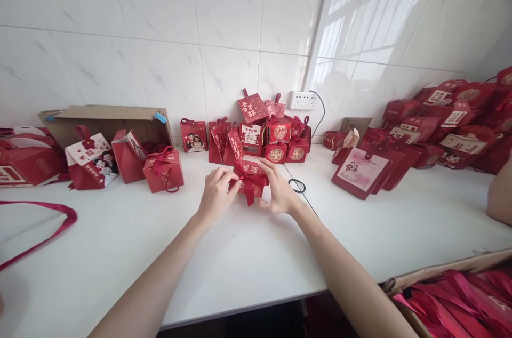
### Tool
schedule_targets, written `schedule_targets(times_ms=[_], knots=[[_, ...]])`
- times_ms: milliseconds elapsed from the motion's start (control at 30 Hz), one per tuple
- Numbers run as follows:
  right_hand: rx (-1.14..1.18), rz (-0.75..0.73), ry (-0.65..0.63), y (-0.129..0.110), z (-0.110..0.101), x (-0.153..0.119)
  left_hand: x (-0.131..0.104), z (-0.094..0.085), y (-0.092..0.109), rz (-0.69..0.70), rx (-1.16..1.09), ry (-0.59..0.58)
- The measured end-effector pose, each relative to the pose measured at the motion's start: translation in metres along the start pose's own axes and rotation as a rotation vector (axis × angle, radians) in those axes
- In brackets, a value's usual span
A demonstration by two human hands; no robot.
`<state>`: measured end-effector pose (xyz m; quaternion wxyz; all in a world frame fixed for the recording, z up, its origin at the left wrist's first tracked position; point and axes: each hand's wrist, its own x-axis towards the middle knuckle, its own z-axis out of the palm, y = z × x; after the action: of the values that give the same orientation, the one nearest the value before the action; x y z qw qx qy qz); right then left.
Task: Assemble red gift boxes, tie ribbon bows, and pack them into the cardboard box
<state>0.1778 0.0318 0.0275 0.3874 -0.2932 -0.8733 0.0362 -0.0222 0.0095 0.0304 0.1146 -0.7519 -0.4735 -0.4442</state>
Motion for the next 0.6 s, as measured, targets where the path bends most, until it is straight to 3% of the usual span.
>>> schedule_targets(times_ms=[133,367,433,600], knots=[[0.014,0.008,-0.001,0.000,0.001,-0.001,-0.001,-0.006,0.011,-0.145,-0.172,-0.044],[0.026,0.046,0.026,0.004,-0.001,-0.005,0.005,-0.013,0.033,-0.747,-0.770,-0.341],[0.036,0.056,0.028,0.005,-0.003,-0.005,0.006,-0.012,0.034,-0.816,-0.851,-0.418],[0.060,0.077,0.006,0.004,-0.005,-0.005,0.008,-0.014,0.024,-0.825,-0.851,-0.547]])
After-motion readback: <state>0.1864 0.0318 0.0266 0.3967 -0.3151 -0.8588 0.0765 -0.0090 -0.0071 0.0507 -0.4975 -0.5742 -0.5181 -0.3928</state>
